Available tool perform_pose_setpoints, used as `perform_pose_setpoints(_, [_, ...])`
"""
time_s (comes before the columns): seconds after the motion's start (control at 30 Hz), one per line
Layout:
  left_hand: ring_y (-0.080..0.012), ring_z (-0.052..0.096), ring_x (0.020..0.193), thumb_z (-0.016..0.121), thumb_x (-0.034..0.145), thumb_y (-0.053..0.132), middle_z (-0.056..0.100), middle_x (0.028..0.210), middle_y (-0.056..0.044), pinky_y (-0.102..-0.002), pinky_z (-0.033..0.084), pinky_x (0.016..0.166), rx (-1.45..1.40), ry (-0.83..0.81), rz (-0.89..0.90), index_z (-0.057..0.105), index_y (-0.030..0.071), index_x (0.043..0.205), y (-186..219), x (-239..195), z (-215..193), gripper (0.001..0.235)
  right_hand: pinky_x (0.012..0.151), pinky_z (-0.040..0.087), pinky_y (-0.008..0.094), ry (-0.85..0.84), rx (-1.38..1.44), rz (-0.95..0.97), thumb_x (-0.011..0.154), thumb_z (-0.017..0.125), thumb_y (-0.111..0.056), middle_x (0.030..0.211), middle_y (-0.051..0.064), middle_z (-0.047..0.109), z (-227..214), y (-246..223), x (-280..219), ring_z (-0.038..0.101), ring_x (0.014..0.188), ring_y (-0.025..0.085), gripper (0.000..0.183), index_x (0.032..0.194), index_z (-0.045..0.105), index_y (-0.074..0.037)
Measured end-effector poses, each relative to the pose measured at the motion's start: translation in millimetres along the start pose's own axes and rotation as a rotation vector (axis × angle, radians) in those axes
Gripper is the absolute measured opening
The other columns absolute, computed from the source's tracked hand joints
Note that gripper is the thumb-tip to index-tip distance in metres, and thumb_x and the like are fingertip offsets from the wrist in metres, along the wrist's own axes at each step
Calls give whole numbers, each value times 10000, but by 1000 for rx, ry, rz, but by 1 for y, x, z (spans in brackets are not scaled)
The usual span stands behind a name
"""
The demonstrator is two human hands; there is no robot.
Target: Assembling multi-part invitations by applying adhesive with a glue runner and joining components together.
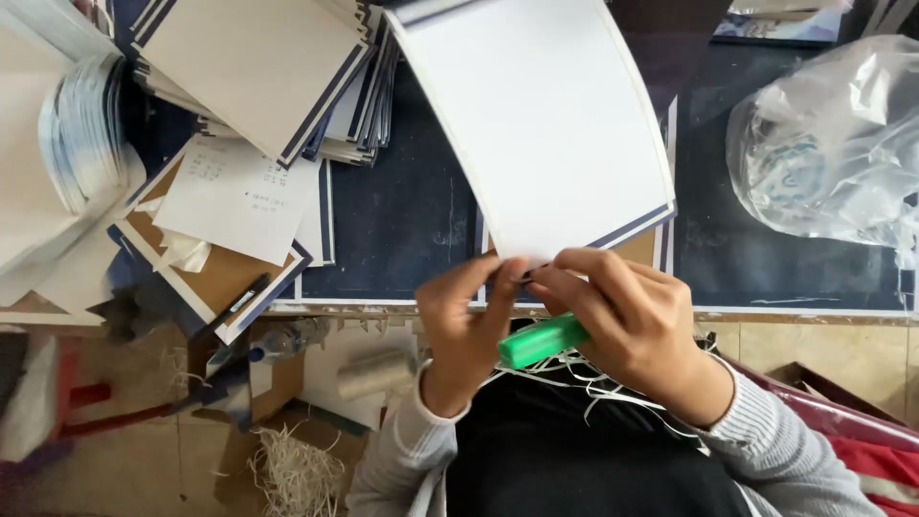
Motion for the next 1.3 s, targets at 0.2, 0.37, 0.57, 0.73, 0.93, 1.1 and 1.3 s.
perform_pose_setpoints(0.2, [-223,724,696,621,1111,157,770,859,-101,-346,533,672,41,-74,82,744,28,1000,16,1,12,210,532,460,333,-75,-176,-21,1130,626,-61,1066,113,694,4,-6,-10,604,626,195,145,1090,743,15])
perform_pose_setpoints(0.37, [-207,693,661,604,1122,165,744,809,-67,-340,526,649,-15,-84,68,732,34,932,20,-4,18,263,586,507,348,-168,-143,-34,1100,631,29,1025,114,638,7,-1,-20,578,637,212,104,1039,715,35])
perform_pose_setpoints(0.57, [-281,632,1313,651,951,622,612,1421,-138,-418,516,1152,-529,-306,-84,538,44,1436,-10,-30,42,764,630,521,339,-168,300,160,916,673,15,1004,96,645,7,9,-39,658,731,226,105,1010,662,-32])
perform_pose_setpoints(0.73, [-177,568,1422,853,860,563,551,1539,-81,-361,464,1271,-865,-329,-404,353,24,1648,-34,-51,66,1078,798,541,349,-57,792,404,1023,610,-287,875,96,642,1,12,-25,637,797,241,288,865,553,-53])
perform_pose_setpoints(0.93, [-261,797,921,839,868,225,813,1095,-122,-388,683,817,-491,131,-806,699,56,1247,-77,-15,-51,438,504,479,213,416,716,747,1115,603,-124,958,53,603,-42,100,-161,587,632,94,65,1101,627,-66])
perform_pose_setpoints(1.1, [-211,790,1089,764,868,542,776,1313,11,-331,606,941,196,572,-862,570,176,1437,-66,-5,-189,704,901,378,370,36,54,869,1092,540,340,1269,222,495,-86,83,-208,457,1019,286,234,1184,551,125])
perform_pose_setpoints(1.3, [-222,800,1181,909,885,287,801,1254,-63,-387,712,1088,-86,653,-462,727,90,1280,-84,-20,-260,477,903,431,397,-140,180,1187,1064,591,326,1238,270,597,-69,95,-232,544,976,352,334,1266,639,63])
Point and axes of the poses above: each hand's wrist, its own x-axis towards the middle knuckle, its own z-axis out of the palm, y = z × x, the point moved 6 cm from there along x, towards the middle knuckle
